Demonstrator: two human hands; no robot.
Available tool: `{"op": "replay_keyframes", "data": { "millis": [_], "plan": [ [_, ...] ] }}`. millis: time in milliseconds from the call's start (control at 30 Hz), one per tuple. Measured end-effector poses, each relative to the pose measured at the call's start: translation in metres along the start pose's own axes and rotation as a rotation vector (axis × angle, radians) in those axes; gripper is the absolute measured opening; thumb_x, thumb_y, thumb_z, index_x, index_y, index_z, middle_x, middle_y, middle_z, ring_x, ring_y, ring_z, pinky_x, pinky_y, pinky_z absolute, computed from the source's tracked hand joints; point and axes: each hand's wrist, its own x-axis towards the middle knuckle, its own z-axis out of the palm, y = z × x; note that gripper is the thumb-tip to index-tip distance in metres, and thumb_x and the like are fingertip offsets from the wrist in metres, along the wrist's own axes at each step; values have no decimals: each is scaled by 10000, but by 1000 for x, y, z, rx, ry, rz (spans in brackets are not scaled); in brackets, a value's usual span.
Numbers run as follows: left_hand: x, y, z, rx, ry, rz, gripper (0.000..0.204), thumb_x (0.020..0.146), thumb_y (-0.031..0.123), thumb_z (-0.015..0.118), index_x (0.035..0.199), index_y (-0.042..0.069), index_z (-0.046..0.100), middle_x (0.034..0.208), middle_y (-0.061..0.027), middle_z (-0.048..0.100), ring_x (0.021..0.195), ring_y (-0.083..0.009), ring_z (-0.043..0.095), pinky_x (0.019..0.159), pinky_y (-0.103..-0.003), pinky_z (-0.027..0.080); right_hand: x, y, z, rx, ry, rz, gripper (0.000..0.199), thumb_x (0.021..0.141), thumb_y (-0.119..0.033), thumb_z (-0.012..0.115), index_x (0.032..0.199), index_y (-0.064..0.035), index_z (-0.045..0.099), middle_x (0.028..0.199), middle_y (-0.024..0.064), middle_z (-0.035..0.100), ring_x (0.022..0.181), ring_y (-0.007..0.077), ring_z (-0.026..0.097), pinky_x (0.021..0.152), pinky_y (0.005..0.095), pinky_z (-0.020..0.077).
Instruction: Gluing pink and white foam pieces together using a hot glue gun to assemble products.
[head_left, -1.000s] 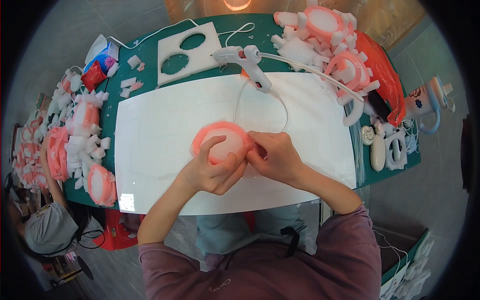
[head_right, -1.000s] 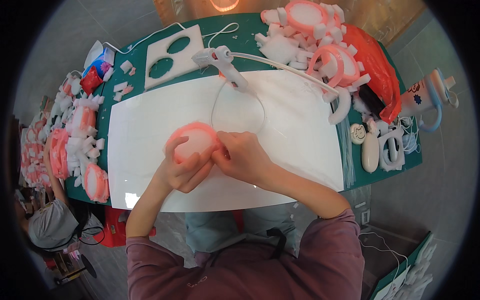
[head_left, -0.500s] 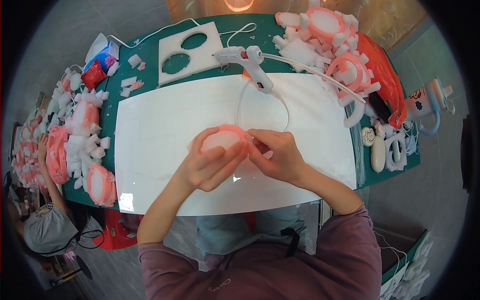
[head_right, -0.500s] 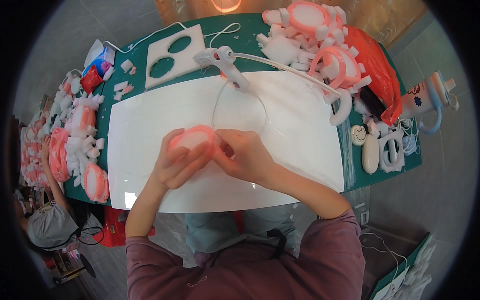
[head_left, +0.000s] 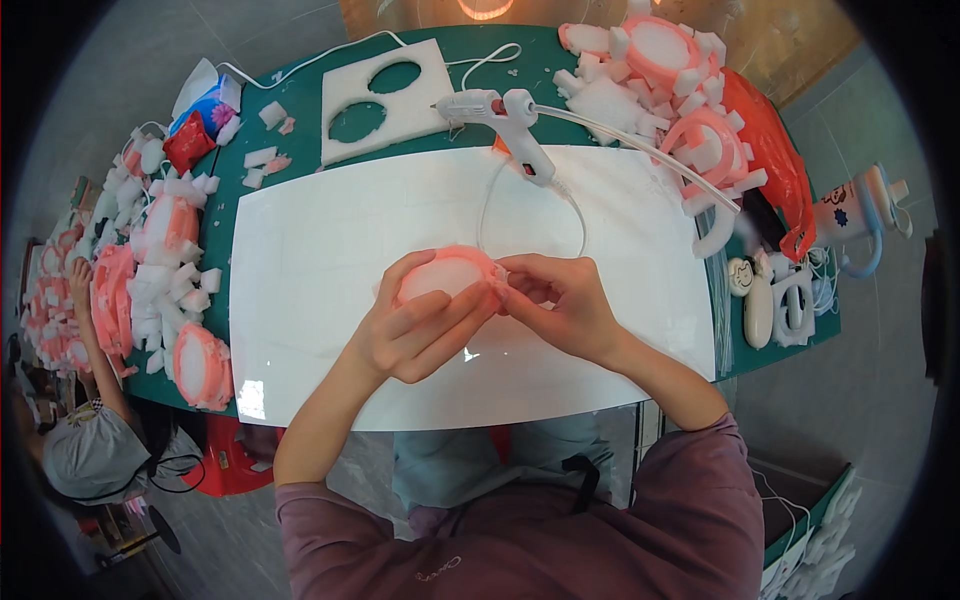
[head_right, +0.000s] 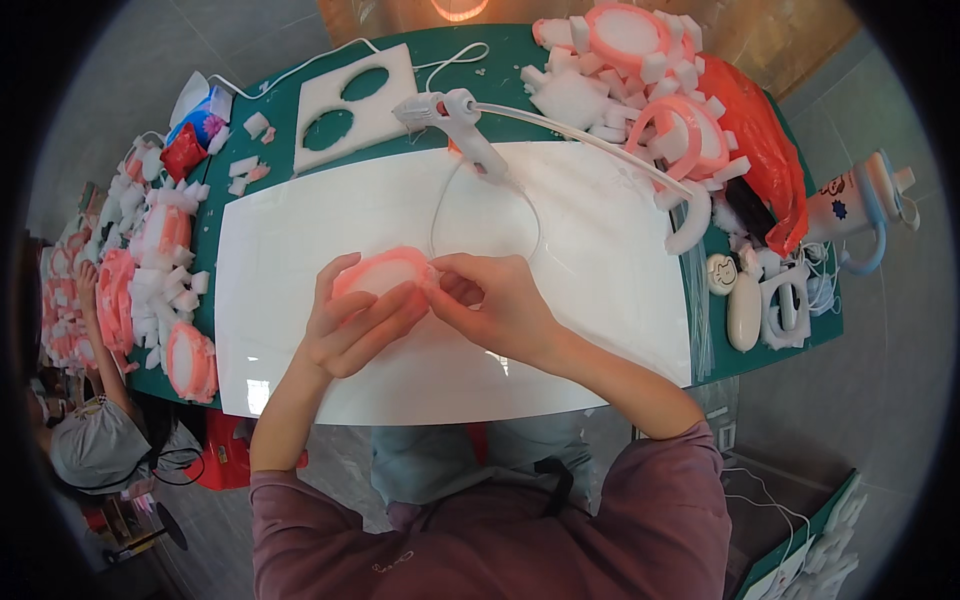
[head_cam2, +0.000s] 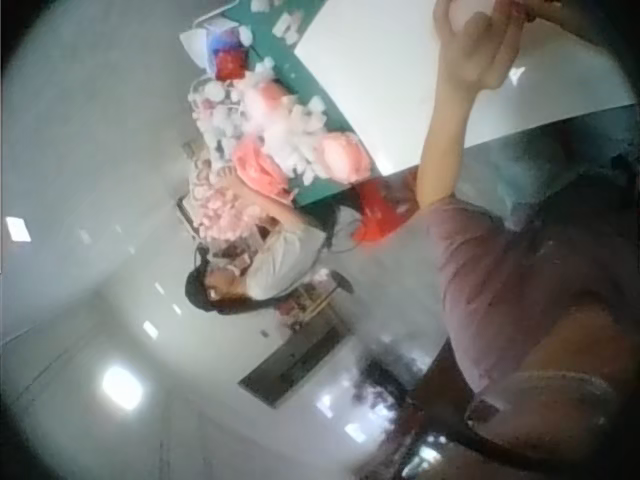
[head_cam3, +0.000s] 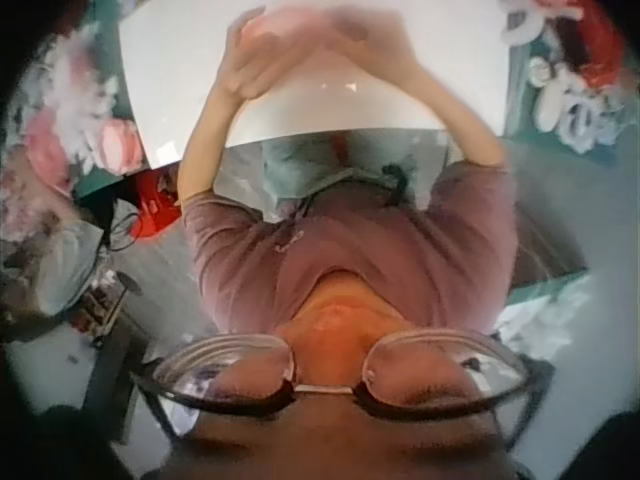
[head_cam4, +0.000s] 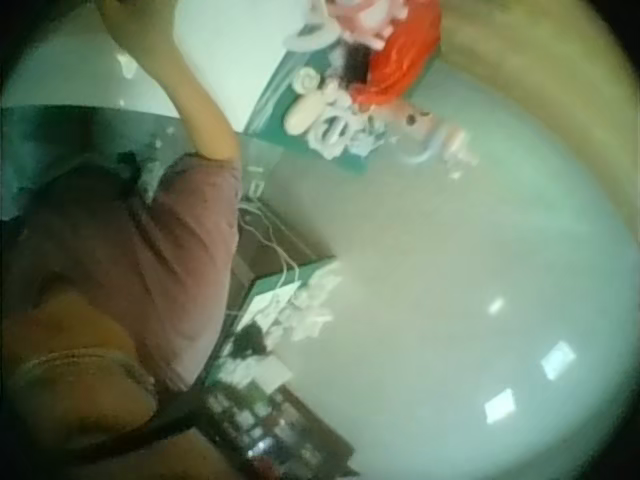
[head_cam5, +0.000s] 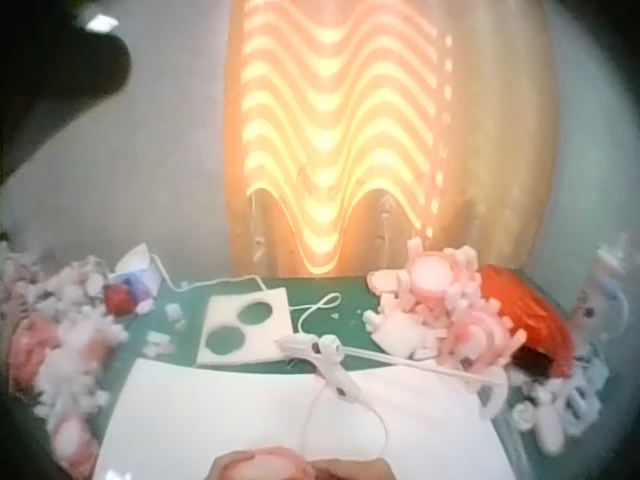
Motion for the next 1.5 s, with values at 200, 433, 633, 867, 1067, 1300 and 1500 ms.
{"op": "replay_keyframes", "data": {
  "millis": [200,433,633,867,1067,1300,1500],
  "plan": [
    [4,4,3,50,15,101,142,646,53,624,782,70,663,914,-7,648,812,-120,460,773,-415,513,-4,-3,0,-90,28,-56,200,776,-66,628,940,45,601,667,83,620,584,113,608,562,216,497],
    [3,10,3,139,-13,192,70,688,67,578,717,96,635,882,-8,645,839,-95,471,793,-439,492,-8,-4,5,-147,71,-49,124,723,-54,613,794,34,561,595,92,557,520,145,573,522,244,481],
    [0,14,8,213,12,230,48,691,98,585,702,123,624,847,9,649,842,-83,473,815,-433,455,-12,-3,4,-212,87,-74,148,711,-24,608,834,36,553,623,107,581,545,156,598,543,246,501],
    [2,7,3,219,39,207,84,687,94,585,729,132,646,847,27,654,841,-93,469,829,-436,432,-6,-2,7,-48,160,-169,211,780,-22,590,985,30,587,702,100,599,589,143,598,598,252,517],
    [-5,-4,-1,157,110,-108,195,650,123,715,832,119,645,892,15,655,856,-144,475,870,-446,357,0,1,-1,385,-34,19,335,829,-8,560,1162,0,526,913,94,585,806,133,601,738,238,501],
    [-1,-17,-1,-163,191,-607,262,732,105,674,977,68,588,980,-61,622,832,-200,507,846,-354,380,0,2,-4,278,-27,-51,292,832,7,534,1124,6,539,941,94,556,848,130,574,734,228,479],
    [9,-20,1,-821,429,-1330,268,885,173,516,1115,36,497,1097,-98,546,1005,-194,507,879,-295,410,12,13,-14,87,262,-18,261,795,-42,562,1054,-5,554,987,72,541,895,155,519,772,266,441]
  ]
}}
